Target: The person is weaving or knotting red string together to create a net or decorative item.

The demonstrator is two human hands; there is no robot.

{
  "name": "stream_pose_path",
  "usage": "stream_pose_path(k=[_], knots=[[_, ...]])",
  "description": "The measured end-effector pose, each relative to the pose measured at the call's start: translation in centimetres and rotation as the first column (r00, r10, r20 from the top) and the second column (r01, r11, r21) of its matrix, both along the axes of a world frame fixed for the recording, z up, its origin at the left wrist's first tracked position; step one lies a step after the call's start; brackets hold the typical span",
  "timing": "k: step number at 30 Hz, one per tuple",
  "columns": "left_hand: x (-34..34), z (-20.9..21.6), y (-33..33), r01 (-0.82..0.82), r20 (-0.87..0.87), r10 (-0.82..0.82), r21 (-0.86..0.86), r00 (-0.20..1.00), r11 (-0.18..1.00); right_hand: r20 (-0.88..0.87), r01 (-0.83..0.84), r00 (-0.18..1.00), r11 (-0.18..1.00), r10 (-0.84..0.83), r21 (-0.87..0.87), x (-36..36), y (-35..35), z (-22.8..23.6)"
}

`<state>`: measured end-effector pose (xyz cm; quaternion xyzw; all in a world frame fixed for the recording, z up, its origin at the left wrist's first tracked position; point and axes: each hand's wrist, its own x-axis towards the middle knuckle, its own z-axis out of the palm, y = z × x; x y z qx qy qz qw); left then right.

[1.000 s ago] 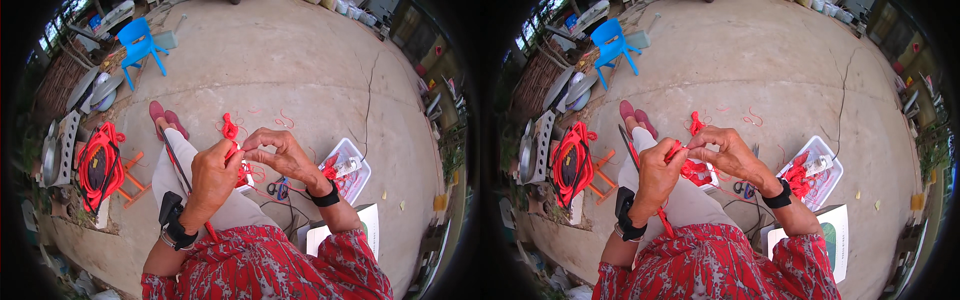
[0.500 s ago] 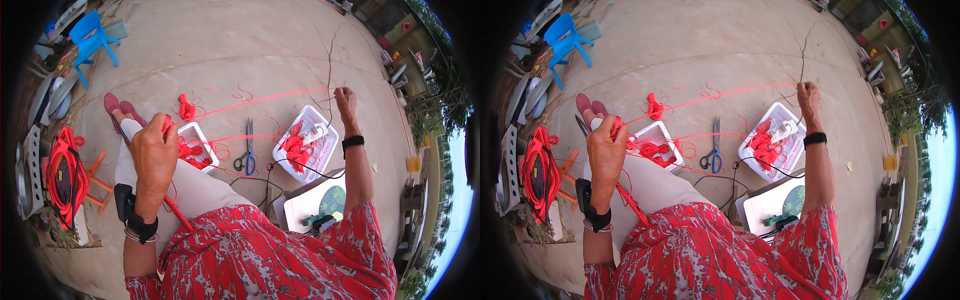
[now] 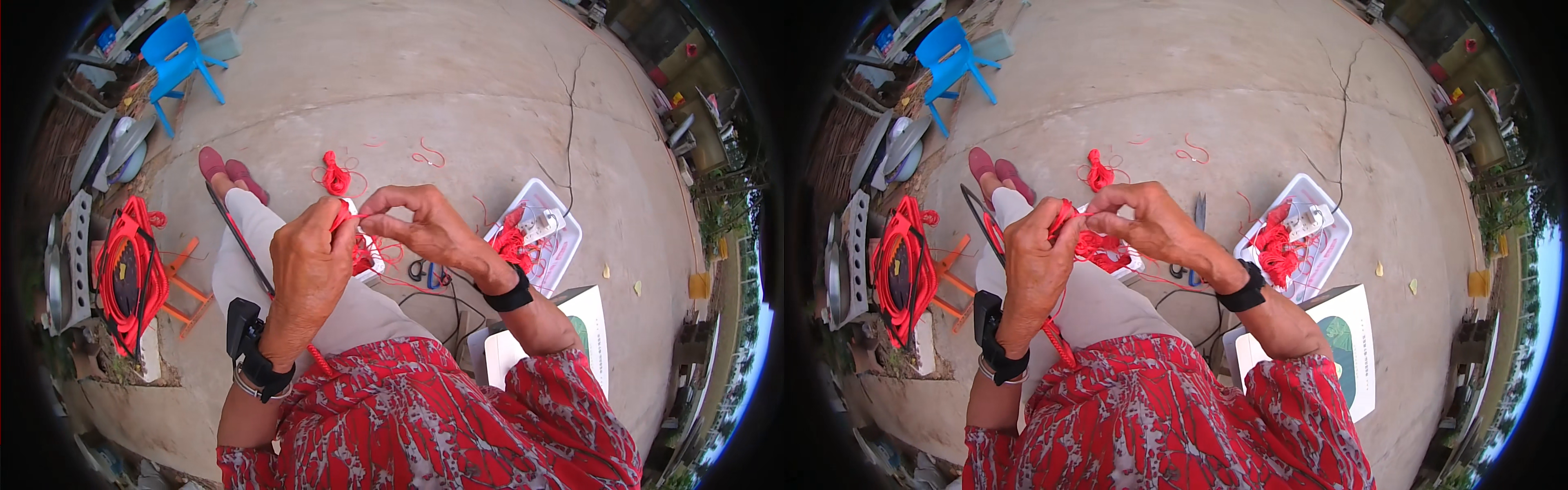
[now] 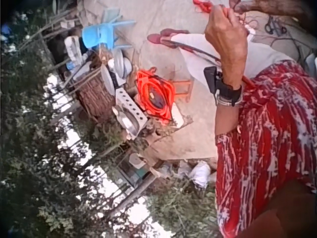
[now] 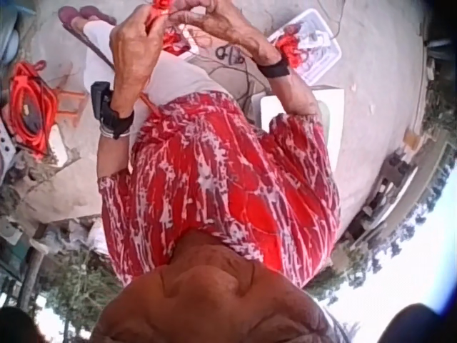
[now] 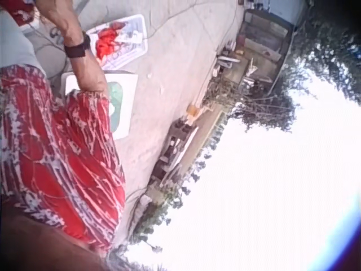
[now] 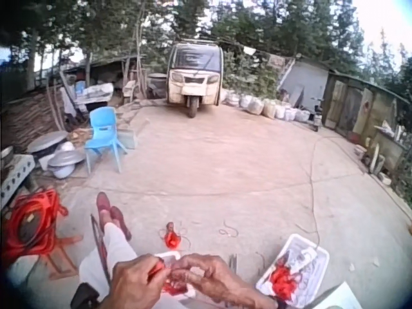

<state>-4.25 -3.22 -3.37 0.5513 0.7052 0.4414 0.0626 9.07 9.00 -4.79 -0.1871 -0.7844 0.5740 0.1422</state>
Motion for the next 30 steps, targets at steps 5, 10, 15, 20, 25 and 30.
stream_pose_path(k=[5,10,15,20,25,30], knots=[[-2.0,-2.2,-0.9,-0.127,-0.172,0.116,-0.055,0.978,0.99,-0.097,0.241,0.968,0.968,-0.233,0.071,5.3,5.2,0.7],[-3.9,-2.3,-1.4,-0.243,-0.191,0.236,-0.015,0.953,0.97,-0.059,0.769,0.636,0.638,-0.769,-0.024,22.1,17.0,-1.4],[-3.7,-2.2,-0.7,-0.179,-0.139,0.178,0.0,0.974,0.984,0.19,0.81,0.344,0.393,-0.919,0.436,33.9,23.2,-9.5],[-2.0,-1.1,-1.0,-0.153,-0.16,0.148,-0.018,0.976,0.988,-0.007,0.472,0.879,0.867,-0.477,0.159,8.3,10.4,-3.1],[-0.7,-0.6,-0.2,-0.083,-0.063,0.083,0.01,0.995,0.997,-0.183,-0.052,0.983,0.991,0.029,-0.123,-1.7,0.6,-2.1],[-1.2,-1.3,-1.0,-0.106,-0.085,0.105,-0.009,0.991,0.994,-0.051,0.05,0.997,0.999,-0.049,0.015,1.1,3.0,-2.0]])
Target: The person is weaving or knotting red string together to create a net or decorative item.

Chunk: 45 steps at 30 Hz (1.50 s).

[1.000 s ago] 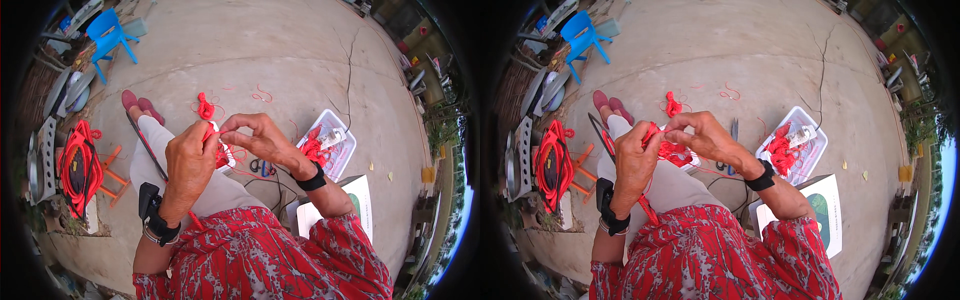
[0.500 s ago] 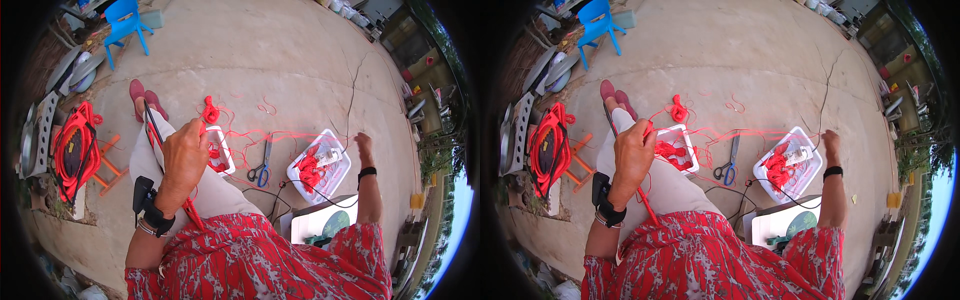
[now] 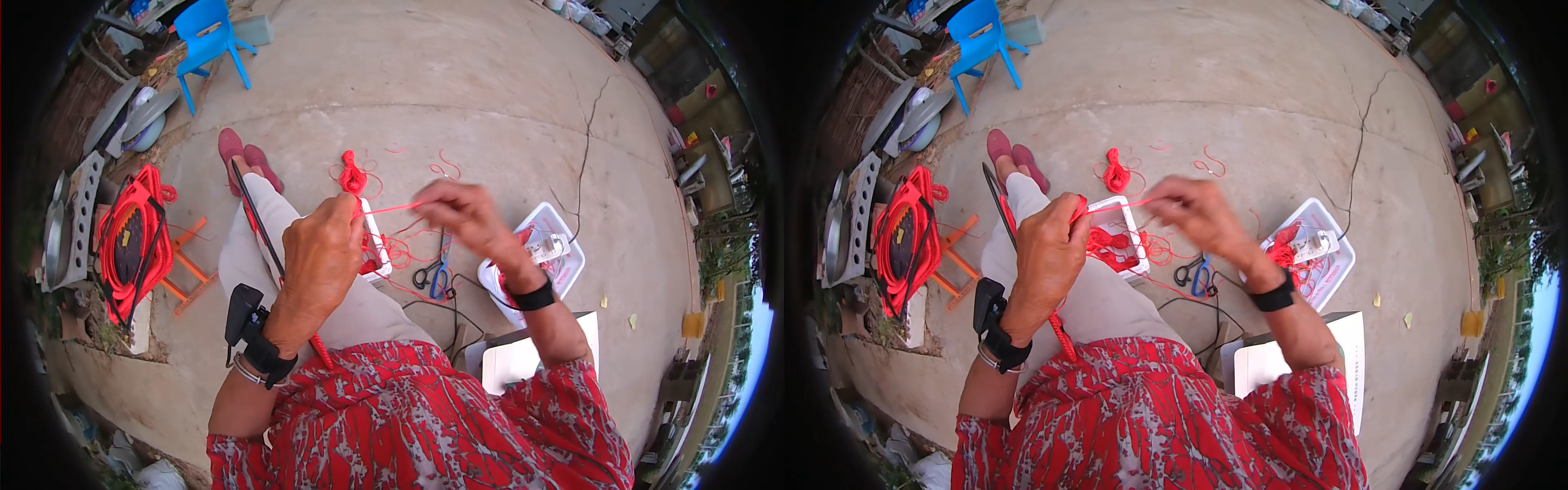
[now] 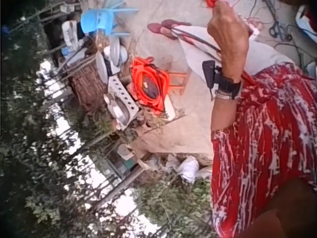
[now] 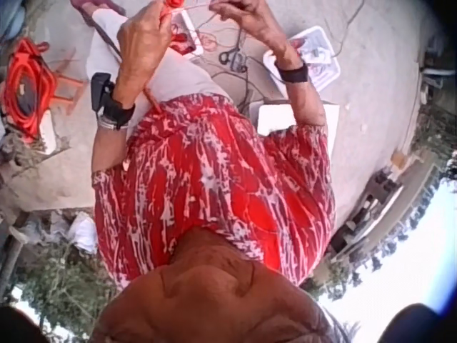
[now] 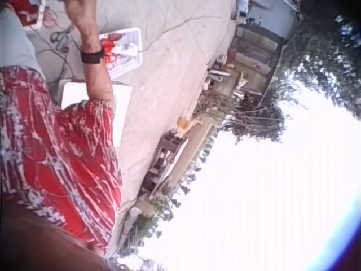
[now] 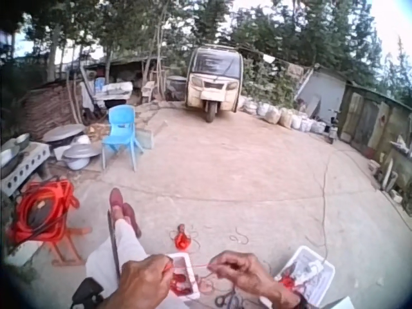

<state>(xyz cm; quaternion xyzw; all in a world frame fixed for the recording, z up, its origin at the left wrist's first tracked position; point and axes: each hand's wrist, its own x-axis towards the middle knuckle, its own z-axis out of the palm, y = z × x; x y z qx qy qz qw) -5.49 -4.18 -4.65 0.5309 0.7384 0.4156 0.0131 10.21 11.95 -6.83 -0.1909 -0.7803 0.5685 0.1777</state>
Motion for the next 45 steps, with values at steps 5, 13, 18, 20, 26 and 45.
stream_pose_path(k=[5,13,18,20,26,45], knots=[[-1.7,-1.6,-0.5,-0.078,-0.119,0.073,-0.037,0.99,0.996,0.099,0.682,0.724,0.73,-0.682,0.045,14.7,11.1,0.1],[-2.3,-0.6,-0.3,-0.029,0.058,0.029,-0.007,0.998,1.0,0.502,0.452,0.264,0.566,-0.823,0.689,32.9,19.3,-8.1],[-1.9,-0.3,-0.3,-0.008,0.314,-0.005,0.042,0.949,0.999,0.316,0.354,0.868,0.923,-0.384,0.148,7.7,8.7,-2.4],[-2.3,-0.7,-0.3,0.017,0.471,-0.079,0.135,0.878,0.991,0.176,0.146,0.974,0.989,-0.142,-0.009,2.6,4.3,-1.0],[-1.7,1.3,-0.8,0.012,0.751,-0.131,0.162,0.647,0.987,-0.055,-0.142,0.99,0.917,0.131,-0.374,-3.1,-4.1,0.7],[-0.9,1.2,-1.2,0.044,0.879,-0.199,0.2,0.433,0.979,-0.187,0.037,0.971,0.863,-0.151,-0.503,-2.0,-6.3,0.0]])
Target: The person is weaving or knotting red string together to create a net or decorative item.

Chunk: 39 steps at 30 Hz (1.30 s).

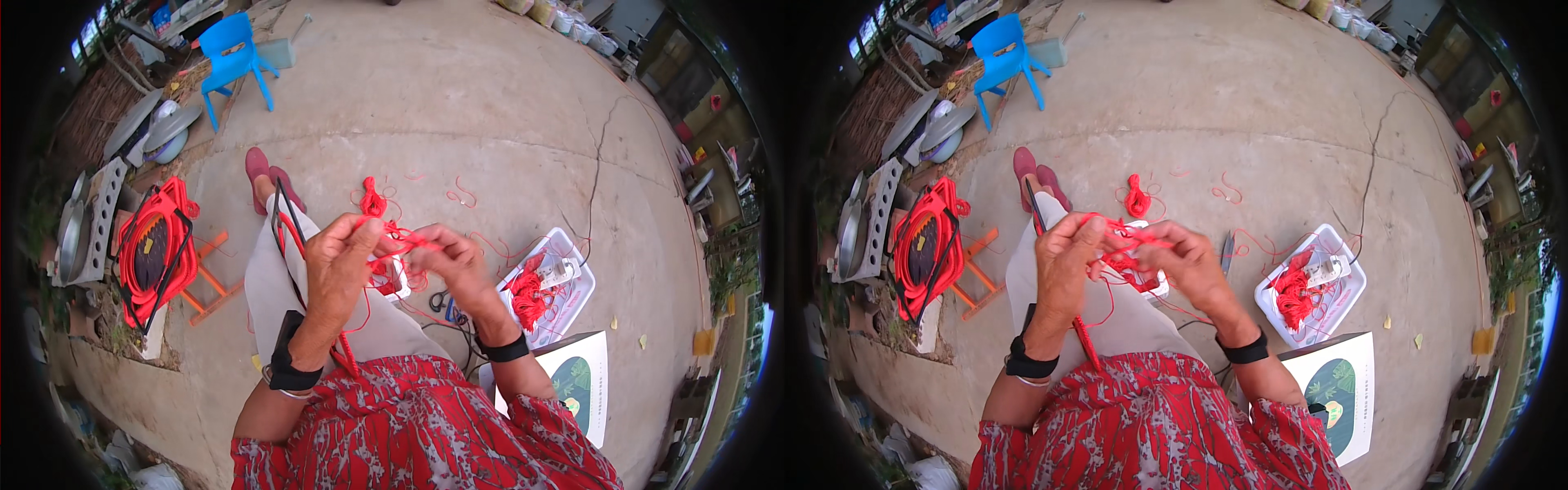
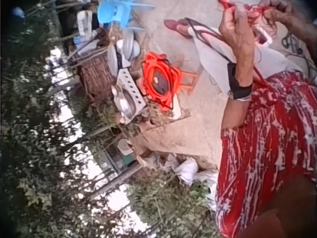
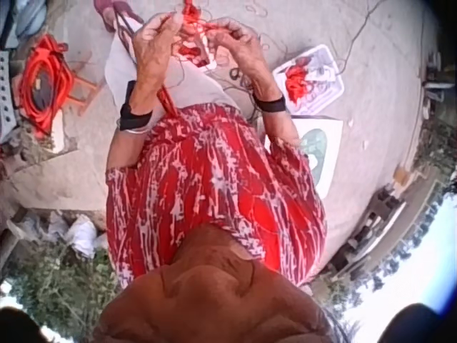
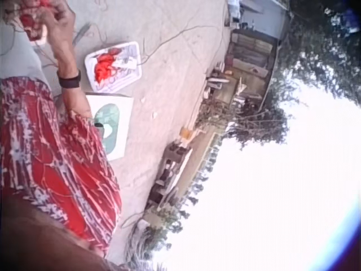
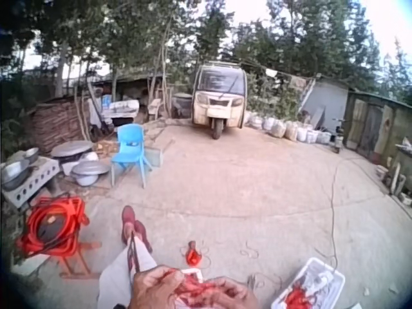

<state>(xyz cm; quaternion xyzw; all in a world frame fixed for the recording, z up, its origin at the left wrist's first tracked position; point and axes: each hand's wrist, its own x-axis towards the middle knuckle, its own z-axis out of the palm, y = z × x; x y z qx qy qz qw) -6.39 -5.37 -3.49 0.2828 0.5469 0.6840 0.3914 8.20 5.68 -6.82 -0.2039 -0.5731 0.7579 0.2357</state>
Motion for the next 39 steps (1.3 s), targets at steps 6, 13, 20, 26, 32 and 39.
stream_pose_path(k=[6,13,20,26,32,39], knots=[[-0.7,1.8,0.1,0.002,0.061,-0.004,0.041,0.998,0.999,0.011,0.113,0.993,0.989,-0.115,0.092,2.9,4.8,2.1],[-0.3,4.8,-0.5,0.053,-0.208,-0.05,0.007,0.977,0.999,0.23,0.043,0.964,0.933,-0.133,0.356,4.1,5.6,5.4],[-0.9,4.8,0.2,0.07,-0.134,-0.068,0.008,0.989,0.998,0.054,-0.176,0.983,0.804,0.178,0.568,6.1,6.8,5.1],[-1.1,3.1,1.4,0.057,-0.247,-0.049,0.023,0.968,0.998,-0.086,0.029,0.996,0.971,-0.008,0.239,7.5,8.1,9.6],[-0.6,3.2,1.7,0.209,-0.195,-0.221,-0.077,0.956,0.975,-0.282,0.089,0.959,0.968,-0.02,0.234,10.7,9.8,11.5],[1.0,1.3,1.1,0.432,-0.196,-0.486,-0.261,0.852,0.863,-0.198,0.241,0.964,0.895,-0.177,0.374,10.9,10.0,13.1]])
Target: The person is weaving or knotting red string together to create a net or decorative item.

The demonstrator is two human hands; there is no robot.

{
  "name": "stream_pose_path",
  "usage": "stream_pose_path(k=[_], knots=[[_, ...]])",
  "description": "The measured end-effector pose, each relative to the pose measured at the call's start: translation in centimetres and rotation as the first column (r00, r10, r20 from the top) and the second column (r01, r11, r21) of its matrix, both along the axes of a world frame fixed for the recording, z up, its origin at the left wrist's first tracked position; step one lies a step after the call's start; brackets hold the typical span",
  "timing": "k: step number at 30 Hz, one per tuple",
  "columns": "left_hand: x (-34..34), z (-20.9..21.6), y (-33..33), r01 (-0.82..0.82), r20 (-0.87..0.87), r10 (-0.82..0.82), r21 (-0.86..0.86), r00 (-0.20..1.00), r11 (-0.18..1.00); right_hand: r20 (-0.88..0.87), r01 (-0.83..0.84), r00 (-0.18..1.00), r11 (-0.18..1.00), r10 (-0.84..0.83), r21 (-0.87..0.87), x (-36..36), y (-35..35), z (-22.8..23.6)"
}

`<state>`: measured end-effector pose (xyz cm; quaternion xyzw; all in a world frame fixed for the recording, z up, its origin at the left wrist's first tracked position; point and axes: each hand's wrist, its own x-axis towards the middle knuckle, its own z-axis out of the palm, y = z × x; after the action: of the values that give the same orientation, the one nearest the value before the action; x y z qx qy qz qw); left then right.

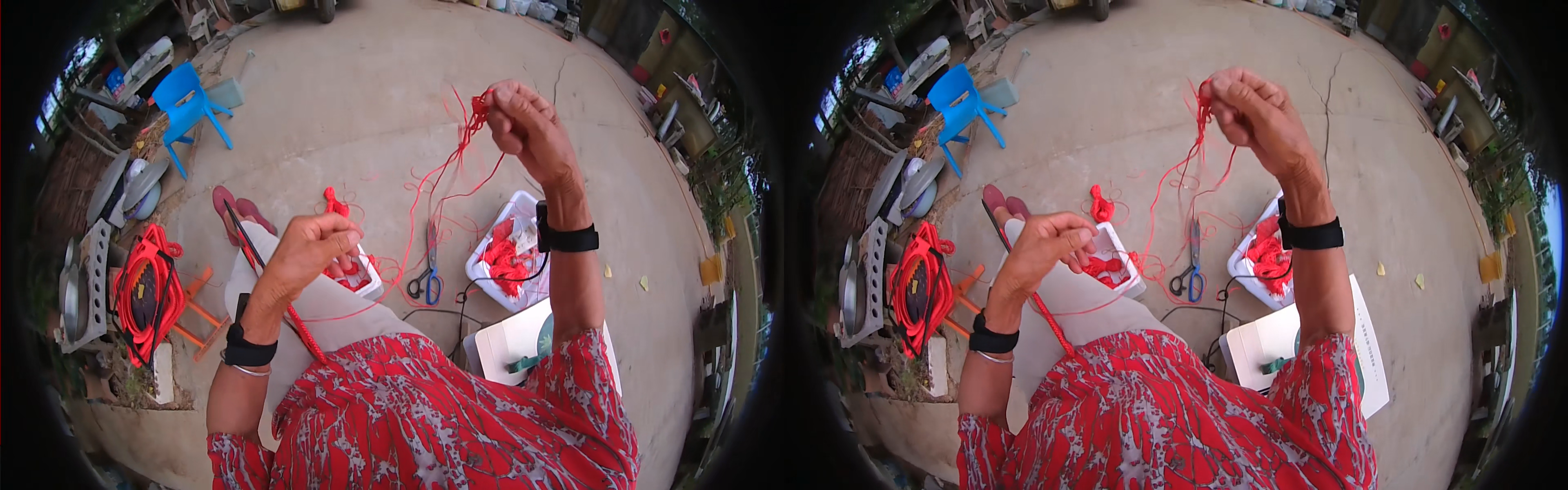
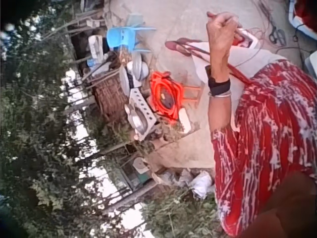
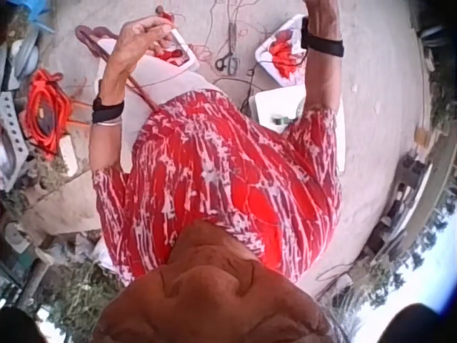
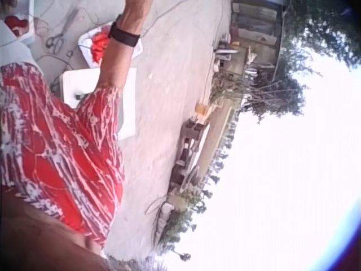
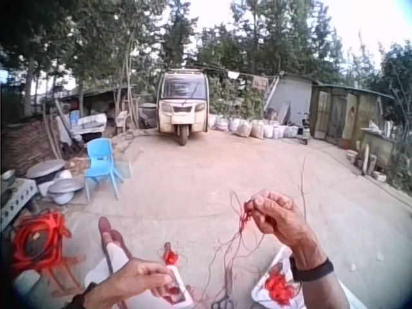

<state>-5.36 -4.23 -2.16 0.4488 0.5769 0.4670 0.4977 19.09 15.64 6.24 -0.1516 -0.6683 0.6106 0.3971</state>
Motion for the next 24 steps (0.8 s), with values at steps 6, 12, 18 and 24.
stream_pose_path(k=[6,12,18,24], knots=[[2.3,1.2,1.3,-0.074,-0.046,0.085,0.214,0.995,0.974,0.093,-0.037,0.995,0.999,0.034,0.027,-0.6,-0.9,-0.5],[5.5,3.1,3.8,-0.047,-0.06,0.083,0.457,0.995,0.888,0.034,-0.211,0.976,0.974,0.215,-0.082,-2.1,-3.1,-0.3],[5.8,3.5,3.3,-0.11,0.292,-0.005,0.374,0.956,0.921,-0.022,-0.23,0.973,0.964,0.229,-0.132,-3.8,-4.3,-1.2],[4.9,3.8,2.2,-0.161,0.455,0.024,0.265,0.89,0.951,0.085,-0.109,0.988,0.976,0.126,-0.187,-4.1,-4.5,-2.6]])
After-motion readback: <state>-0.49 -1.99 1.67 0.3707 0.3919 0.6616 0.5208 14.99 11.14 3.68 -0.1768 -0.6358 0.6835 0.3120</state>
